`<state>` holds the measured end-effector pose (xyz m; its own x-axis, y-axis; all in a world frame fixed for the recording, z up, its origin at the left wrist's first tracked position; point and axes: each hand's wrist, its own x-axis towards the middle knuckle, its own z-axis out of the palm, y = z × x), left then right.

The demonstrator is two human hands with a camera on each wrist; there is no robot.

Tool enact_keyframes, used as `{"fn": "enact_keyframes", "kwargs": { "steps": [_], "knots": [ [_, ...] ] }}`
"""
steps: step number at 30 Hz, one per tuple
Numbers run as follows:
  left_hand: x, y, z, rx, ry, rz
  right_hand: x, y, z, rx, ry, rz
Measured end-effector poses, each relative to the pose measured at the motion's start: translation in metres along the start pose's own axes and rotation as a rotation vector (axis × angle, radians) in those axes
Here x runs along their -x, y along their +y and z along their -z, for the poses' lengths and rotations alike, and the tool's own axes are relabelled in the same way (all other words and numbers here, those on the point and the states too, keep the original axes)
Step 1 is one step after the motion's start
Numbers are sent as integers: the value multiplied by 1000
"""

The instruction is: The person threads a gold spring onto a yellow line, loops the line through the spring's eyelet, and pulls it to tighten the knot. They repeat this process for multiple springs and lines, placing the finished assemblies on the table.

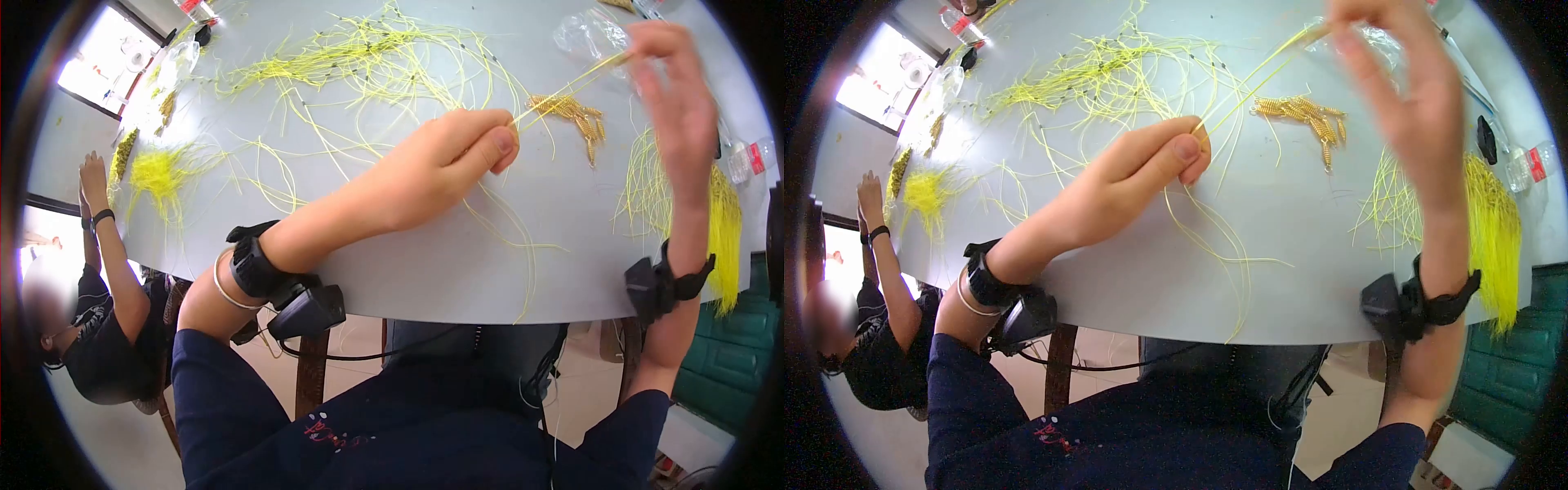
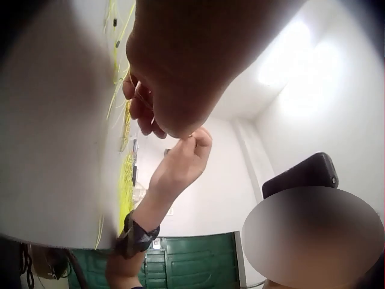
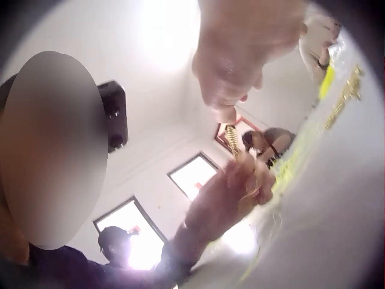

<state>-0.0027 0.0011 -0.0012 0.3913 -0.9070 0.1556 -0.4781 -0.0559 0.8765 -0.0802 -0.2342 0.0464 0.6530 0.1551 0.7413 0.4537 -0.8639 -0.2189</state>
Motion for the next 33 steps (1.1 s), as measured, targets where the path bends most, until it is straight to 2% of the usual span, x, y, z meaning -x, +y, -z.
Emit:
{"fn": "enact_keyframes", "kwargs": {
  "steps": [1,3,4,5,6,8,10,11,13,14,15,16,18,21,23,25,26,28,29,31,33],
  "knots": [
    [0,1,1,-2,2,-3,1,7,11,22,110,-137],
    [0,2,1,-32,55,19,1,33,34,109,371,-232],
    [0,1,0,-36,57,13,2,53,47,73,499,-217],
    [0,1,1,-56,67,10,4,53,59,246,600,-259],
    [1,1,2,-76,76,8,7,68,74,275,700,-266],
    [2,3,2,-77,73,15,-30,-14,52,202,935,-327],
    [3,6,1,-73,71,20,-12,-21,99,38,608,-306],
    [3,5,0,-4,97,21,-5,-34,112,97,365,-219],
    [2,2,-2,68,121,13,11,-50,135,56,-140,-169],
    [1,1,-3,115,157,10,20,-64,136,-11,-262,-327],
    [0,0,-4,163,193,7,21,-70,143,14,-570,-237],
    [0,0,-5,166,190,-3,26,-89,146,58,-750,-503],
    [1,0,-4,176,178,37,5,-81,136,-159,-1278,-663],
    [0,1,-6,172,172,20,30,-24,127,-69,-1272,-600],
    [1,4,-4,155,168,15,45,26,118,-11,-1148,-519],
    [0,6,-3,139,167,9,60,74,116,117,-1015,-521],
    [1,5,-3,134,179,7,64,90,113,118,-1010,-519],
    [1,7,-3,129,191,5,68,113,111,221,-609,-677],
    [1,8,-3,158,216,5,60,101,110,340,-522,-603],
    [-1,10,1,188,248,2,48,66,104,286,-325,-497],
    [0,12,7,215,408,-203,29,-6,97,158,-270,-349]
  ]
}}
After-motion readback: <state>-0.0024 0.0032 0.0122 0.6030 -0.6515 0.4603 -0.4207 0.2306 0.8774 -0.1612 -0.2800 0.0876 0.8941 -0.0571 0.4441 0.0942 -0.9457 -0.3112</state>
